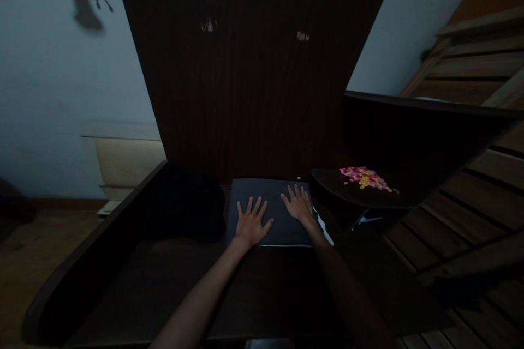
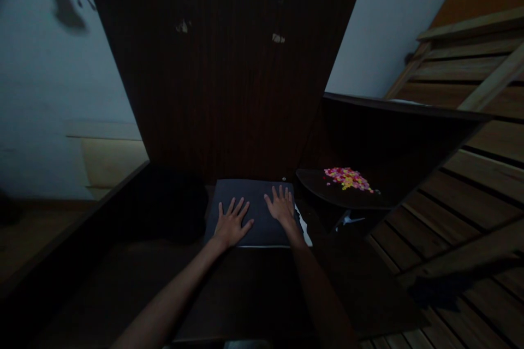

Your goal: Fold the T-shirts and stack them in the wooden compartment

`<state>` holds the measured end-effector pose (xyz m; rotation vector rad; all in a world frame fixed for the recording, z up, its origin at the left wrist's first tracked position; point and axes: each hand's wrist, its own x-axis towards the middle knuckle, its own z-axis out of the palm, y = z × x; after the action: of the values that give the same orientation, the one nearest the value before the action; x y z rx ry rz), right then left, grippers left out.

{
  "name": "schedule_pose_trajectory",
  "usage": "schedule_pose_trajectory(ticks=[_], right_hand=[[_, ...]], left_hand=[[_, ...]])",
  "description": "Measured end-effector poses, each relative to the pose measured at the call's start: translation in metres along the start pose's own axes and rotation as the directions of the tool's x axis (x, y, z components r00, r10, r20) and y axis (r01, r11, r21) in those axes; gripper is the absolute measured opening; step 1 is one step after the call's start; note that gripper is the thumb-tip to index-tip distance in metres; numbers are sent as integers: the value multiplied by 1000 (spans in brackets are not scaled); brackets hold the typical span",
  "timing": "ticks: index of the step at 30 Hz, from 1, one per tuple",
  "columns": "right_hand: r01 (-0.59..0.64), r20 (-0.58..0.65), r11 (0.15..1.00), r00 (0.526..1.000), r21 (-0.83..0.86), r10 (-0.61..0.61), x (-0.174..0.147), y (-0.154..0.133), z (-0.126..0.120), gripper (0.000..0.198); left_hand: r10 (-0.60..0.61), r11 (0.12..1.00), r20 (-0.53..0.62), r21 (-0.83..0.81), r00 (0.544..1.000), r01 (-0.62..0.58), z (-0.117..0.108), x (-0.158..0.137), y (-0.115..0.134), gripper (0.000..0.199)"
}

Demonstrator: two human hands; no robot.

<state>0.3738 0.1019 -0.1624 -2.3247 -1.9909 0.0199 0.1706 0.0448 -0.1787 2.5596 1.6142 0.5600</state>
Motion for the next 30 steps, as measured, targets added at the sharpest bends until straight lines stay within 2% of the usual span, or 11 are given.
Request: schedule_pose_trajectory(ticks=[6, 10, 13, 16, 18, 20, 23, 27, 30], right_hand=[[3, -32, 999, 999, 38, -1, -3, -1, -1, 68], [15, -192, 994, 981, 108, 6, -12, 0, -10, 55], [-59, -303, 974, 945, 221, 126, -18, 11, -21, 44], [-131, -258, 919, 937, 371, 238, -21, 34, -31, 37], [-199, -119, 854, 950, 482, 288, -21, 51, -35, 34], [-273, 27, 781, 950, 562, 312, -23, 64, -37, 31], [-330, 146, 669, 937, 666, 317, -25, 75, -38, 24], [-345, 214, 487, 928, 803, 304, -28, 76, -37, 16], [-354, 251, 401, 925, 845, 286, -28, 75, -39, 13]], left_hand=[[-18, 999, 36, -36, 999, 20, -6, -3, 3, 66], [-21, 996, 61, -80, 998, 26, -12, -2, -3, 64], [-123, 982, 52, -140, 991, 129, -19, 0, -16, 58], [-293, 921, 4, -269, 956, 284, -29, 2, -37, 50], [-407, 814, 15, -448, 913, 371, -35, 3, -54, 46], [-503, 649, 84, -620, 860, 440, -40, 4, -69, 42], [-575, 483, 165, -722, 801, 495, -42, 7, -84, 38], [-590, 297, 270, -804, 761, 515, -45, 12, -87, 41], [-505, 147, 377, -849, 777, 507, -50, 11, -82, 28]])
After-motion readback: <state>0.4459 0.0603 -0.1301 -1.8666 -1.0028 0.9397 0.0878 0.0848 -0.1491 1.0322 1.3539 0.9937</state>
